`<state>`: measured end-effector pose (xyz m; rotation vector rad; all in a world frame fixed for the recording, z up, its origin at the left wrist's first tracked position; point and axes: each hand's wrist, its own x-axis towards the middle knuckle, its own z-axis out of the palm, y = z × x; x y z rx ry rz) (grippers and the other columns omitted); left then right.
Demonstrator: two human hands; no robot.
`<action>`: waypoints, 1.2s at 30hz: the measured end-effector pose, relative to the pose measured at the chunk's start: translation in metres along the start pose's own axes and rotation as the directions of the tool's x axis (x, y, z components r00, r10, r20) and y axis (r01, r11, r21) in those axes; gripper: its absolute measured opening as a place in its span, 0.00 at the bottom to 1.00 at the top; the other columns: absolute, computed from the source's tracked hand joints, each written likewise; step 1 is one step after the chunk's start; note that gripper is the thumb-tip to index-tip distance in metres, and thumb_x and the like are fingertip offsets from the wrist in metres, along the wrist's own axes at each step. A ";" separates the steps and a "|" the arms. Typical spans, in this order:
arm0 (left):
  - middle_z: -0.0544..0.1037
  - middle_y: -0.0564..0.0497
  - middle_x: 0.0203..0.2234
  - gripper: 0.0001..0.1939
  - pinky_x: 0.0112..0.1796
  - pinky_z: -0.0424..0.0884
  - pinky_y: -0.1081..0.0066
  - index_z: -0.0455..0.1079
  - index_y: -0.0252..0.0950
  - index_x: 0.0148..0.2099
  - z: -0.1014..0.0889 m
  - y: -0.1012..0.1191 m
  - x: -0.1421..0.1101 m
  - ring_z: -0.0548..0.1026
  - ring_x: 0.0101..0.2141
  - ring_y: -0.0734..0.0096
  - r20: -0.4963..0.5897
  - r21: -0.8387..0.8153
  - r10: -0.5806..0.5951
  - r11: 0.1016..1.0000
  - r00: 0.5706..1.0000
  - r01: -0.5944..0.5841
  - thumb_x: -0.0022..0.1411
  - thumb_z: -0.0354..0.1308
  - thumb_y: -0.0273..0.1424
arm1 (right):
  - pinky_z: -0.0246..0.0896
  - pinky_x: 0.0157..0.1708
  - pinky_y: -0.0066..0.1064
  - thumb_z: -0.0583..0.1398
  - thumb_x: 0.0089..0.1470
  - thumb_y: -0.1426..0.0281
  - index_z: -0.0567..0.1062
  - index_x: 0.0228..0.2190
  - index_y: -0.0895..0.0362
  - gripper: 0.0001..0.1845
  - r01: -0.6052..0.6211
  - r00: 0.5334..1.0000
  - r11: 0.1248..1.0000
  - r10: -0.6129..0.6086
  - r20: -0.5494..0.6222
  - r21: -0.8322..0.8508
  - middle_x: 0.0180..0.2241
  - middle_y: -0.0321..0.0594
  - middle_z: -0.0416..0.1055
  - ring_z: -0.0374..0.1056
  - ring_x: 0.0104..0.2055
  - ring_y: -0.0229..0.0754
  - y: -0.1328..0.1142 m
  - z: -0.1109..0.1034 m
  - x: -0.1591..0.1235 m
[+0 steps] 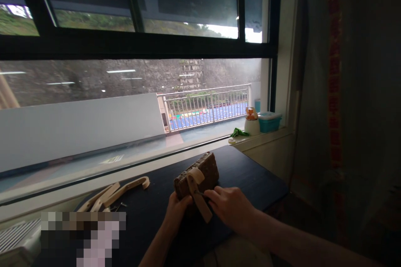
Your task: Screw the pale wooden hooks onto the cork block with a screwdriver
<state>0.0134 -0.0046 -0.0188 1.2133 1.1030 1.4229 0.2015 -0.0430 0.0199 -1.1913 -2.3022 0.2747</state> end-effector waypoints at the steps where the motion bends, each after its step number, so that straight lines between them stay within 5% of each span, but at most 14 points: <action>1: 0.76 0.53 0.18 0.09 0.25 0.67 0.72 0.74 0.30 0.27 0.000 0.000 0.000 0.71 0.21 0.68 0.003 -0.001 -0.001 1.000 1.000 0.001 0.37 0.60 0.26 | 0.61 0.40 0.33 0.52 0.56 0.73 0.73 0.43 0.58 0.14 -0.038 0.999 0.998 0.039 -0.027 0.041 0.38 0.46 0.74 0.70 0.39 0.44 0.000 0.004 0.000; 5: 0.77 0.53 0.19 0.10 0.25 0.67 0.73 0.74 0.30 0.27 0.002 0.001 -0.002 0.71 0.22 0.69 -0.003 -0.005 0.003 1.000 1.000 -0.003 0.37 0.60 0.26 | 0.63 0.31 0.25 0.48 0.59 0.71 0.74 0.41 0.63 0.17 -0.190 0.977 0.961 0.204 -0.053 0.198 0.35 0.44 0.76 0.72 0.35 0.40 0.001 0.012 0.004; 9: 0.76 0.53 0.18 0.09 0.23 0.66 0.73 0.74 0.30 0.26 0.003 0.003 -0.003 0.69 0.20 0.70 -0.014 -0.010 0.003 1.000 1.000 -0.003 0.36 0.59 0.26 | 0.61 0.22 0.24 0.49 0.57 0.70 0.76 0.37 0.64 0.18 -0.226 0.972 0.941 0.236 -0.011 0.250 0.28 0.43 0.76 0.71 0.28 0.38 0.005 0.008 0.010; 11: 0.76 0.53 0.18 0.10 0.23 0.66 0.73 0.74 0.30 0.27 0.003 0.003 -0.002 0.70 0.20 0.70 -0.018 -0.014 0.001 1.000 1.000 -0.001 0.36 0.59 0.25 | 0.63 0.27 0.24 0.53 0.53 0.71 0.75 0.40 0.61 0.15 -0.199 0.978 0.950 0.210 -0.022 0.240 0.32 0.42 0.76 0.71 0.32 0.39 0.005 0.003 0.010; 15: 0.76 0.52 0.18 0.10 0.24 0.67 0.71 0.74 0.30 0.27 0.002 0.004 -0.002 0.71 0.20 0.68 -0.021 -0.025 0.002 1.000 1.000 -0.002 0.36 0.60 0.25 | 0.63 0.37 0.26 0.57 0.46 0.77 0.68 0.50 0.57 0.26 -0.078 0.996 0.987 0.084 -0.034 0.138 0.41 0.42 0.73 0.70 0.40 0.40 0.001 -0.007 0.003; 23: 0.76 0.53 0.18 0.07 0.25 0.67 0.73 0.73 0.30 0.25 0.000 0.001 -0.002 0.70 0.21 0.71 -0.011 -0.029 0.003 1.000 1.000 -0.003 0.37 0.60 0.25 | 0.60 0.38 0.35 0.54 0.54 0.77 0.74 0.37 0.56 0.12 0.136 0.990 0.988 -0.134 0.035 -0.068 0.34 0.44 0.72 0.69 0.37 0.45 0.001 -0.016 0.005; 26: 0.75 0.53 0.17 0.06 0.24 0.66 0.74 0.73 0.30 0.25 -0.001 -0.002 0.000 0.69 0.21 0.72 -0.011 -0.026 -0.004 1.000 1.000 0.004 0.38 0.59 0.25 | 0.60 0.39 0.35 0.54 0.55 0.74 0.74 0.37 0.57 0.10 0.083 0.996 0.996 -0.084 -0.026 -0.013 0.34 0.44 0.74 0.70 0.37 0.45 0.002 -0.005 0.006; 31: 0.75 0.53 0.18 0.08 0.23 0.65 0.74 0.73 0.29 0.26 -0.002 -0.004 0.002 0.68 0.21 0.71 0.002 -0.017 -0.016 1.000 1.000 0.016 0.37 0.59 0.25 | 0.63 0.38 0.27 0.49 0.59 0.70 0.73 0.41 0.61 0.15 -0.137 0.969 0.971 0.172 -0.177 0.196 0.37 0.44 0.76 0.71 0.38 0.40 -0.003 0.020 -0.002; 36: 0.76 0.52 0.18 0.08 0.24 0.66 0.73 0.74 0.29 0.26 -0.001 -0.004 0.002 0.70 0.21 0.70 -0.026 -0.027 -0.018 0.999 0.999 0.018 0.37 0.59 0.25 | 0.64 0.36 0.26 0.50 0.57 0.70 0.75 0.35 0.61 0.14 -0.189 0.957 0.935 0.244 -0.156 0.299 0.34 0.42 0.76 0.72 0.36 0.39 -0.001 0.016 0.004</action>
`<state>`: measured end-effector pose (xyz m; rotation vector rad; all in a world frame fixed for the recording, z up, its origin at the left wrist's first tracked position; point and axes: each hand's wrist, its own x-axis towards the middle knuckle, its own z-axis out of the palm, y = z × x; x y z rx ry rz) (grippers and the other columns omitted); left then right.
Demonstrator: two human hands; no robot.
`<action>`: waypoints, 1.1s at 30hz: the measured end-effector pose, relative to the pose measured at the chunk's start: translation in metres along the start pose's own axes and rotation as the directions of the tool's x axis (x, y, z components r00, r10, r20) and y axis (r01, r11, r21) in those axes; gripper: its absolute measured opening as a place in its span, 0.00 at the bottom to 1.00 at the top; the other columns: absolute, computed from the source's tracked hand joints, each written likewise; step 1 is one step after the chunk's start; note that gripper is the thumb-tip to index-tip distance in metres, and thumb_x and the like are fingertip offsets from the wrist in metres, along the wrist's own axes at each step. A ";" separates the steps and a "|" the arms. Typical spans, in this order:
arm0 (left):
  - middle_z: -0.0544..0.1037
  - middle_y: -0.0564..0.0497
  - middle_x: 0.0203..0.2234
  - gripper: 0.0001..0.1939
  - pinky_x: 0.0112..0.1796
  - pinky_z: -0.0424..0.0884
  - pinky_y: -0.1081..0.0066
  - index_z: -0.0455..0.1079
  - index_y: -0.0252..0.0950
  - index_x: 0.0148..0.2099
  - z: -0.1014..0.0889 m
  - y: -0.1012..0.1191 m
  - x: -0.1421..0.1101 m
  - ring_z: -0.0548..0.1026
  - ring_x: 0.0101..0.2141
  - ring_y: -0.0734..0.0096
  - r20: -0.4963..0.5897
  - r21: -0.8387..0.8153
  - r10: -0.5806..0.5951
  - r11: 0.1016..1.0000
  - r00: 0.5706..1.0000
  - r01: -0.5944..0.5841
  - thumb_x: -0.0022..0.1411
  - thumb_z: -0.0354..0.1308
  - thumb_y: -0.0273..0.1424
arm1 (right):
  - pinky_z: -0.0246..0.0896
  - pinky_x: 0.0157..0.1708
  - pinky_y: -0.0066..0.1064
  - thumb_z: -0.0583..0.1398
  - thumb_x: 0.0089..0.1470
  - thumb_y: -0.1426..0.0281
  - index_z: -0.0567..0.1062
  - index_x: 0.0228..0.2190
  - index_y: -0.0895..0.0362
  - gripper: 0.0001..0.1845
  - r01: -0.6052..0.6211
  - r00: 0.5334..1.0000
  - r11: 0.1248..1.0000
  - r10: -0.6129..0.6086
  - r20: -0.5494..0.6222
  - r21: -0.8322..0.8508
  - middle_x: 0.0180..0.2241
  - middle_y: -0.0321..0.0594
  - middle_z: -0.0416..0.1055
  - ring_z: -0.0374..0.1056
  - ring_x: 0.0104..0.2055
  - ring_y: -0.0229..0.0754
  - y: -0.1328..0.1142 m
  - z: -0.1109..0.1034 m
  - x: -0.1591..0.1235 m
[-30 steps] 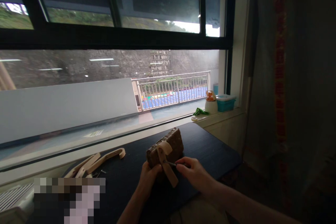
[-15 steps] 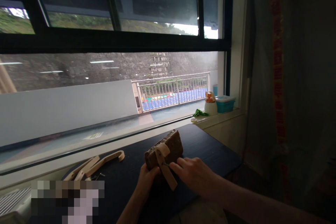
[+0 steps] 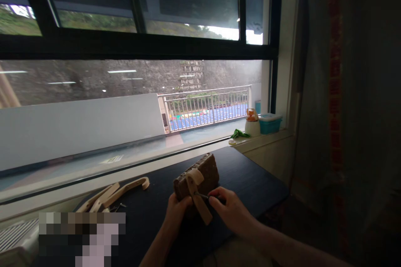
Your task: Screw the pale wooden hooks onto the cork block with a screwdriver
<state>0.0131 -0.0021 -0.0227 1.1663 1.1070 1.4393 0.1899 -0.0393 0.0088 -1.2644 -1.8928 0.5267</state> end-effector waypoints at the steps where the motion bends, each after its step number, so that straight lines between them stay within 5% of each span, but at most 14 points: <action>1: 0.76 0.52 0.18 0.08 0.24 0.66 0.73 0.74 0.29 0.26 0.000 0.000 0.000 0.70 0.21 0.70 -0.004 -0.003 -0.002 1.000 1.000 0.002 0.37 0.59 0.25 | 0.64 0.35 0.26 0.52 0.55 0.71 0.75 0.36 0.60 0.13 0.013 1.000 1.000 -0.013 0.018 0.002 0.34 0.42 0.76 0.71 0.36 0.39 -0.001 -0.004 0.002; 6: 0.77 0.52 0.18 0.10 0.24 0.67 0.72 0.74 0.29 0.26 0.002 0.005 -0.002 0.71 0.21 0.69 0.000 -0.023 -0.013 1.000 1.000 0.013 0.36 0.60 0.25 | 0.61 0.38 0.29 0.56 0.47 0.77 0.67 0.51 0.56 0.27 0.204 0.975 0.969 -0.188 0.119 -0.137 0.40 0.41 0.74 0.70 0.40 0.42 -0.008 -0.024 0.002; 10: 0.76 0.54 0.17 0.09 0.25 0.67 0.73 0.74 0.30 0.26 0.003 0.007 -0.004 0.70 0.20 0.71 -0.002 -0.031 -0.012 0.999 1.000 0.012 0.36 0.60 0.25 | 0.58 0.30 0.28 0.52 0.56 0.78 0.71 0.42 0.56 0.14 0.528 0.845 0.741 -0.413 0.339 -0.414 0.34 0.41 0.72 0.68 0.32 0.39 -0.007 -0.032 0.000; 13: 0.75 0.54 0.17 0.08 0.24 0.66 0.74 0.74 0.30 0.25 0.003 0.008 -0.004 0.69 0.20 0.72 0.000 -0.027 -0.004 1.000 1.000 0.004 0.36 0.59 0.25 | 0.57 0.30 0.29 0.53 0.56 0.77 0.72 0.40 0.56 0.12 0.590 0.805 0.713 -0.490 0.333 -0.378 0.31 0.41 0.71 0.67 0.32 0.41 -0.002 -0.032 0.002; 18: 0.75 0.53 0.17 0.07 0.25 0.66 0.73 0.73 0.30 0.24 0.002 0.006 -0.003 0.69 0.20 0.71 0.018 -0.021 -0.013 1.000 1.000 0.013 0.36 0.59 0.25 | 0.61 0.35 0.30 0.53 0.57 0.71 0.75 0.37 0.56 0.10 0.419 0.908 0.883 -0.403 0.115 -0.210 0.31 0.41 0.74 0.70 0.33 0.40 0.009 -0.011 -0.002; 23: 0.76 0.52 0.19 0.10 0.25 0.66 0.72 0.74 0.30 0.26 0.000 0.001 -0.001 0.71 0.22 0.69 0.014 -0.013 -0.013 1.000 1.000 0.013 0.36 0.59 0.25 | 0.65 0.36 0.27 0.46 0.61 0.68 0.73 0.40 0.61 0.18 0.110 0.984 0.993 -0.113 -0.139 -0.030 0.37 0.46 0.76 0.72 0.38 0.40 0.010 0.015 -0.010; 30: 0.76 0.53 0.18 0.10 0.25 0.67 0.72 0.74 0.30 0.27 0.001 0.003 -0.002 0.70 0.21 0.69 -0.024 -0.020 -0.004 1.000 1.000 0.003 0.36 0.59 0.25 | 0.63 0.33 0.29 0.56 0.52 0.71 0.74 0.40 0.58 0.13 0.071 0.997 0.997 -0.072 -0.038 -0.018 0.32 0.40 0.76 0.71 0.33 0.41 -0.006 -0.014 0.002; 33: 0.77 0.52 0.19 0.09 0.25 0.66 0.72 0.74 0.29 0.26 0.002 0.003 -0.002 0.70 0.21 0.69 -0.029 -0.019 -0.001 1.000 1.000 0.001 0.35 0.59 0.25 | 0.61 0.32 0.30 0.58 0.49 0.74 0.69 0.46 0.56 0.20 0.252 0.968 0.923 -0.242 0.071 -0.290 0.36 0.40 0.74 0.70 0.34 0.42 -0.015 -0.030 0.004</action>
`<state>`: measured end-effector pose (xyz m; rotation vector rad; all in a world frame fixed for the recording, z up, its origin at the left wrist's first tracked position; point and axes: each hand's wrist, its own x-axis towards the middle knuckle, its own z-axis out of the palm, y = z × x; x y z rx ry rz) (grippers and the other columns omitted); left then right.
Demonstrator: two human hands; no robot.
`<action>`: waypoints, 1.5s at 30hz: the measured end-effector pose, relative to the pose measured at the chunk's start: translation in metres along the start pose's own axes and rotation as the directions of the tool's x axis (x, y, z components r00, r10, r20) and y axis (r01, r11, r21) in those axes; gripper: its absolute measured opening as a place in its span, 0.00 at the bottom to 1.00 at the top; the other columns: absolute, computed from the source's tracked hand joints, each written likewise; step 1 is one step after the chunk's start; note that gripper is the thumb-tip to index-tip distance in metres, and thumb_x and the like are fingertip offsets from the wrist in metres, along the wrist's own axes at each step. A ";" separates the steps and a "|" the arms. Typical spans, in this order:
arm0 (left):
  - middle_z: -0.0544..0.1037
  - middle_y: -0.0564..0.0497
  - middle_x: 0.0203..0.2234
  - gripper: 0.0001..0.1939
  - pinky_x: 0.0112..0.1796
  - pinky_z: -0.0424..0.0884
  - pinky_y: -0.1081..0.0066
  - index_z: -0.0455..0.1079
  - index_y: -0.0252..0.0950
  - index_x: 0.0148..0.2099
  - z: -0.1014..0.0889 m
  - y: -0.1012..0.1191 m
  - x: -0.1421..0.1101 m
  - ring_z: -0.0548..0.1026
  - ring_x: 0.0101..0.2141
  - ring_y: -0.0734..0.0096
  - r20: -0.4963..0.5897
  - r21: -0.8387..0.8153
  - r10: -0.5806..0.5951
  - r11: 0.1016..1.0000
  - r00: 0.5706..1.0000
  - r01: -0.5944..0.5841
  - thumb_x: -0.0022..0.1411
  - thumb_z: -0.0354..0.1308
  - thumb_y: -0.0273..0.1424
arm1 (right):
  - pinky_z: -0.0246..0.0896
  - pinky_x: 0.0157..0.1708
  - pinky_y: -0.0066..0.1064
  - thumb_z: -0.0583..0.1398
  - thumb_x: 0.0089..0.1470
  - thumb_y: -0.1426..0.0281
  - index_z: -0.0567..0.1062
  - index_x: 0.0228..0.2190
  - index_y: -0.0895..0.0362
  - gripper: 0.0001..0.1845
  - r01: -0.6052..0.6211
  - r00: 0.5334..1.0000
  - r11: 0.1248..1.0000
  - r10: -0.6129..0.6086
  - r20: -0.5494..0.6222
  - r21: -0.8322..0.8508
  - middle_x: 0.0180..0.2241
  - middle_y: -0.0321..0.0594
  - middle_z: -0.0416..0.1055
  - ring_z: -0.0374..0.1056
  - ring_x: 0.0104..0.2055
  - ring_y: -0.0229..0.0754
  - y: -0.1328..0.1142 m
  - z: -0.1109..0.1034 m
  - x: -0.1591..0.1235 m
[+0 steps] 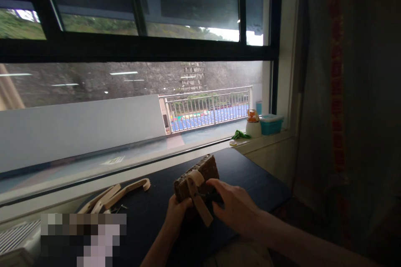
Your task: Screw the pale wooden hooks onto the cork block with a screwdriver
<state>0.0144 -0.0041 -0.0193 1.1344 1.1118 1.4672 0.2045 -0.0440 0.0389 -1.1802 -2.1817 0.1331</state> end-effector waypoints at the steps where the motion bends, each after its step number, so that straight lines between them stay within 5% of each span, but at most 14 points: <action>1: 0.76 0.52 0.18 0.09 0.24 0.66 0.72 0.74 0.29 0.25 0.000 0.000 0.000 0.70 0.21 0.69 -0.001 0.000 0.001 1.000 1.000 -0.001 0.35 0.59 0.25 | 0.59 0.31 0.30 0.57 0.51 0.75 0.69 0.45 0.56 0.17 0.085 0.996 0.989 -0.081 0.038 -0.118 0.36 0.40 0.73 0.70 0.33 0.42 -0.001 -0.003 0.001; 3: 0.75 0.53 0.17 0.09 0.24 0.66 0.72 0.73 0.30 0.25 0.000 0.000 0.000 0.69 0.20 0.70 -0.003 0.001 0.001 1.000 1.000 -0.001 0.35 0.59 0.26 | 0.57 0.28 0.29 0.54 0.55 0.76 0.71 0.39 0.56 0.10 0.222 0.973 0.938 -0.197 0.119 -0.267 0.34 0.41 0.71 0.68 0.32 0.41 -0.001 -0.007 0.001; 8: 0.74 0.53 0.16 0.07 0.24 0.65 0.72 0.72 0.30 0.24 0.001 0.003 -0.002 0.69 0.19 0.70 0.001 0.011 -0.007 1.000 1.000 0.007 0.35 0.59 0.26 | 0.58 0.30 0.31 0.53 0.56 0.77 0.72 0.40 0.56 0.11 0.300 0.950 0.928 -0.270 0.158 -0.219 0.33 0.42 0.71 0.67 0.34 0.42 0.006 0.000 -0.001; 16: 0.74 0.53 0.16 0.07 0.21 0.62 0.74 0.72 0.30 0.23 0.001 0.003 -0.003 0.67 0.18 0.72 0.044 0.035 -0.007 0.999 0.999 0.005 0.35 0.58 0.26 | 0.65 0.35 0.27 0.48 0.63 0.68 0.74 0.44 0.59 0.18 -0.076 0.993 0.996 0.080 -0.083 0.053 0.37 0.44 0.76 0.72 0.36 0.40 0.011 0.036 -0.022; 20: 0.75 0.53 0.17 0.08 0.23 0.65 0.73 0.74 0.30 0.25 0.001 0.003 -0.003 0.69 0.20 0.70 0.041 0.034 0.002 0.999 0.999 -0.003 0.36 0.58 0.26 | 0.65 0.35 0.26 0.47 0.62 0.66 0.75 0.42 0.59 0.19 -0.129 0.988 0.984 0.138 -0.069 0.124 0.36 0.42 0.77 0.73 0.36 0.39 0.014 0.036 -0.022; 27: 0.75 0.52 0.18 0.10 0.24 0.65 0.72 0.74 0.30 0.27 0.003 0.006 -0.006 0.70 0.21 0.68 0.071 0.032 0.005 0.999 0.997 -0.007 0.36 0.59 0.25 | 0.61 0.33 0.31 0.56 0.52 0.78 0.71 0.46 0.54 0.20 0.092 0.993 0.991 -0.084 0.086 -0.097 0.36 0.42 0.74 0.70 0.35 0.44 0.013 0.007 -0.013; 32: 0.74 0.53 0.17 0.07 0.24 0.65 0.73 0.74 0.30 0.24 0.003 0.006 -0.006 0.69 0.20 0.70 0.073 0.040 0.001 0.999 0.997 -0.004 0.36 0.59 0.26 | 0.57 0.26 0.31 0.55 0.54 0.78 0.71 0.41 0.57 0.12 0.393 0.918 0.823 -0.330 0.219 -0.411 0.31 0.42 0.71 0.67 0.31 0.44 0.003 0.000 -0.008; 37: 0.75 0.53 0.17 0.07 0.24 0.64 0.74 0.73 0.30 0.24 0.002 0.006 -0.005 0.68 0.20 0.72 0.079 0.042 0.004 0.999 0.997 -0.007 0.36 0.59 0.26 | 0.60 0.31 0.30 0.55 0.54 0.76 0.75 0.40 0.55 0.13 0.148 0.987 0.987 -0.144 0.067 -0.067 0.30 0.42 0.74 0.70 0.32 0.42 0.010 0.018 -0.014; 45: 0.75 0.53 0.18 0.09 0.24 0.66 0.73 0.73 0.30 0.27 0.003 0.005 -0.005 0.69 0.21 0.70 0.061 0.041 0.012 0.999 0.998 -0.015 0.37 0.59 0.26 | 0.65 0.36 0.23 0.46 0.62 0.69 0.75 0.43 0.59 0.20 -0.115 0.993 0.988 0.117 -0.015 0.107 0.39 0.41 0.77 0.73 0.39 0.38 0.008 0.032 -0.014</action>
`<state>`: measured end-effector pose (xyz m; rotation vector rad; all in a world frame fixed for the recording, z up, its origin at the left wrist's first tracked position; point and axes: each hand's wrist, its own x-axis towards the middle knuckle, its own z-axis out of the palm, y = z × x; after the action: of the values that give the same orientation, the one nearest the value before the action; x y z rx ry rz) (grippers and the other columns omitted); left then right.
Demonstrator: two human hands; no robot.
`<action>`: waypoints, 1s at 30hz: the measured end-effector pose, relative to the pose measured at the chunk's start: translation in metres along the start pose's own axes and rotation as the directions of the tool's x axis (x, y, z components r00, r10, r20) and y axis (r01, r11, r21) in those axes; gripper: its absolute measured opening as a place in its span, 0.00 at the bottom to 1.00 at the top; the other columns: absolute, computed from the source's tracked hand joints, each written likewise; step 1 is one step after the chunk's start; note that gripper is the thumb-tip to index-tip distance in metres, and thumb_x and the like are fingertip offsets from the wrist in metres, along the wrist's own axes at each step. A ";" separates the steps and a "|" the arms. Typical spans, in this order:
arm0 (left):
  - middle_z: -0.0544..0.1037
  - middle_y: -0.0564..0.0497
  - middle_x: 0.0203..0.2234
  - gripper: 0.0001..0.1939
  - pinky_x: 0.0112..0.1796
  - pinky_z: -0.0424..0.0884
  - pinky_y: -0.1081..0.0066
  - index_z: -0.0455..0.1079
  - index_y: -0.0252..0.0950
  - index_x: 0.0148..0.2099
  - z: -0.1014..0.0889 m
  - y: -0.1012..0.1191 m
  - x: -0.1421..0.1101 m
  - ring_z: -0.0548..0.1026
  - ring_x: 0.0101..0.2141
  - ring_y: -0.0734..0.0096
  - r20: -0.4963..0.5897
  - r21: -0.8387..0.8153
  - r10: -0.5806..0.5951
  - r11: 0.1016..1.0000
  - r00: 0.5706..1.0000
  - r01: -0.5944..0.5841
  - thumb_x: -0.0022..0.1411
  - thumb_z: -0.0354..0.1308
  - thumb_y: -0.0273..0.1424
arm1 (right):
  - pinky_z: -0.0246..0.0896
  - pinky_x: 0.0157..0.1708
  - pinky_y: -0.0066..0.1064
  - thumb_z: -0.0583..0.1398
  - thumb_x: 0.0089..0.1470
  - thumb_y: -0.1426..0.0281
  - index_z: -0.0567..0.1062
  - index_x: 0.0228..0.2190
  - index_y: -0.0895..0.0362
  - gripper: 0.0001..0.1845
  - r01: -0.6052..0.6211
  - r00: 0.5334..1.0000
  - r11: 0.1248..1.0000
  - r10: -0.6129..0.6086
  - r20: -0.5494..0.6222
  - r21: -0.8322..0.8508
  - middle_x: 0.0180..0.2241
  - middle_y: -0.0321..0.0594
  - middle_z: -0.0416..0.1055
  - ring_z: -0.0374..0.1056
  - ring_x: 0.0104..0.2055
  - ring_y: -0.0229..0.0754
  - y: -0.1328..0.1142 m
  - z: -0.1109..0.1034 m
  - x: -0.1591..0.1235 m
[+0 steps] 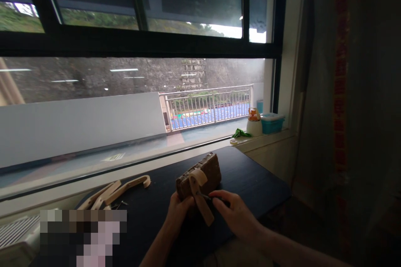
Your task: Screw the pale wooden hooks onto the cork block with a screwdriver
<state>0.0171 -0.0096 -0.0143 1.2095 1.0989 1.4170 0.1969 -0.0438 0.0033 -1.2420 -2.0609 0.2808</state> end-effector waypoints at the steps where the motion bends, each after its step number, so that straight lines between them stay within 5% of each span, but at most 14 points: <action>1: 0.75 0.53 0.18 0.09 0.24 0.66 0.73 0.73 0.30 0.27 0.000 0.000 0.000 0.69 0.21 0.70 -0.006 0.000 0.003 1.000 1.000 -0.003 0.37 0.59 0.25 | 0.64 0.35 0.23 0.47 0.61 0.69 0.75 0.43 0.57 0.19 0.003 1.000 1.000 -0.003 0.013 -0.011 0.38 0.40 0.77 0.73 0.38 0.38 -0.002 -0.004 0.002; 8: 0.76 0.53 0.19 0.10 0.25 0.67 0.73 0.74 0.30 0.28 0.000 -0.001 0.002 0.70 0.21 0.70 0.000 0.005 0.013 1.000 1.000 -0.013 0.37 0.59 0.25 | 0.61 0.29 0.34 0.54 0.54 0.77 0.68 0.50 0.54 0.21 0.226 0.967 0.910 -0.166 0.195 -0.347 0.34 0.46 0.74 0.72 0.32 0.47 -0.016 -0.025 0.009; 14: 0.74 0.55 0.17 0.09 0.23 0.65 0.75 0.73 0.30 0.27 0.000 0.002 0.000 0.68 0.20 0.72 0.041 0.013 0.003 1.000 0.999 -0.004 0.37 0.59 0.24 | 0.60 0.29 0.33 0.54 0.53 0.80 0.72 0.42 0.59 0.14 0.313 0.934 0.890 -0.223 0.280 -0.332 0.34 0.49 0.72 0.70 0.33 0.47 -0.017 -0.020 0.012; 21: 0.76 0.53 0.19 0.10 0.24 0.66 0.74 0.74 0.29 0.28 -0.001 0.003 0.000 0.70 0.21 0.70 0.069 -0.001 -0.018 1.000 0.997 0.018 0.37 0.59 0.25 | 0.61 0.35 0.28 0.52 0.56 0.72 0.76 0.41 0.57 0.15 0.022 0.984 1.000 -0.021 0.176 -0.002 0.37 0.43 0.76 0.71 0.37 0.42 -0.011 -0.008 0.013; 25: 0.77 0.52 0.20 0.12 0.25 0.67 0.72 0.75 0.29 0.29 0.001 0.004 -0.001 0.71 0.22 0.68 0.050 -0.003 -0.005 1.000 0.999 0.006 0.36 0.60 0.25 | 0.61 0.28 0.25 0.52 0.55 0.68 0.78 0.39 0.61 0.17 -0.191 0.970 0.955 0.147 0.194 0.229 0.32 0.41 0.77 0.70 0.32 0.39 -0.007 0.000 0.018; 30: 0.77 0.52 0.20 0.12 0.26 0.68 0.72 0.75 0.30 0.29 0.000 0.001 0.002 0.72 0.23 0.66 0.022 -0.009 0.002 1.000 1.000 -0.002 0.36 0.60 0.25 | 0.57 0.24 0.25 0.58 0.46 0.68 0.77 0.35 0.63 0.16 -0.318 0.941 0.871 0.243 0.235 0.374 0.27 0.40 0.73 0.65 0.27 0.37 0.003 -0.002 0.028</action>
<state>0.0168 -0.0081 -0.0129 1.2173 1.0760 1.4058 0.1926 -0.0192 0.0157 -1.2823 -1.8284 0.9444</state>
